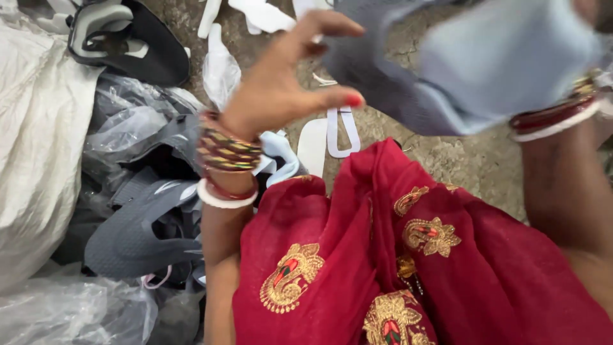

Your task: The person sits on the floor among piles of shoe uppers, picks up a gray fabric shoe upper, pulls and trims loose threads from it by hand, turns it over to work on other sides, and sets it aside. Near the end they wipe an upper with a light blue cloth.

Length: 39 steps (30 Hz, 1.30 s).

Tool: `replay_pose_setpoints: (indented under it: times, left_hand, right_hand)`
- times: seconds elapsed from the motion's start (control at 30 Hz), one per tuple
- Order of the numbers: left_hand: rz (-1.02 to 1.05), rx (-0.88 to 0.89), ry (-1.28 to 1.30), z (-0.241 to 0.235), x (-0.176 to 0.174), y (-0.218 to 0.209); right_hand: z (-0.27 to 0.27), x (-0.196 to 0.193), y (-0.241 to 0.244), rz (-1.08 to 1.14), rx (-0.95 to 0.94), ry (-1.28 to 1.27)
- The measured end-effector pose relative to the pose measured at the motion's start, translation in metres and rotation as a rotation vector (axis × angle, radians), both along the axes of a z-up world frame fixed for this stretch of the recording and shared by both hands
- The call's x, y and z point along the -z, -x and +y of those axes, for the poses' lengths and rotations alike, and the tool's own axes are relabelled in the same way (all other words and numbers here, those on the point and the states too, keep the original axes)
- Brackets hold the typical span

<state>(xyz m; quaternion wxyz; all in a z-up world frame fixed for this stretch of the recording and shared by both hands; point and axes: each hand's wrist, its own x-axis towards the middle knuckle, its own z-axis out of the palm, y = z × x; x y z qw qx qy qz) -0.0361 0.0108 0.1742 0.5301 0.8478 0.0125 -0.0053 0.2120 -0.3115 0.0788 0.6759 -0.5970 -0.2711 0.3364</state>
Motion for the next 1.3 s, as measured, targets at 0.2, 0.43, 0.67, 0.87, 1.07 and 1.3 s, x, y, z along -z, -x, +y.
replay_pose_setpoints:
  times: [0.2,0.43,0.67,0.87,1.07,1.3]
  left_hand:
    - [-0.020,0.155,-0.238,-0.036,0.048,-0.028]
    - [0.306,0.268,0.201,-0.040,0.054,-0.033]
    - [-0.029,0.105,0.503,-0.049,0.080,-0.026]
    - [-0.347,-0.121,-0.073,-0.070,0.056,-0.025]
    - [-0.248,-0.390,0.448,-0.042,0.087,-0.024]
    - [-0.128,0.262,0.401,-0.013,0.105,-0.021]
  right_hand:
    - [0.005,0.017,0.019,0.192,-0.032,0.000]
    - [0.043,0.022,0.059,0.416,-0.062,-0.015]
    - [0.054,0.034,0.045,0.514,-0.062,-0.017]
    - [0.055,0.050,0.031,0.242,-0.057,0.106]
    - [0.065,-0.027,0.082,0.677,-0.023,-0.035]
    - [0.028,0.066,0.049,0.659,-0.178,-0.419]
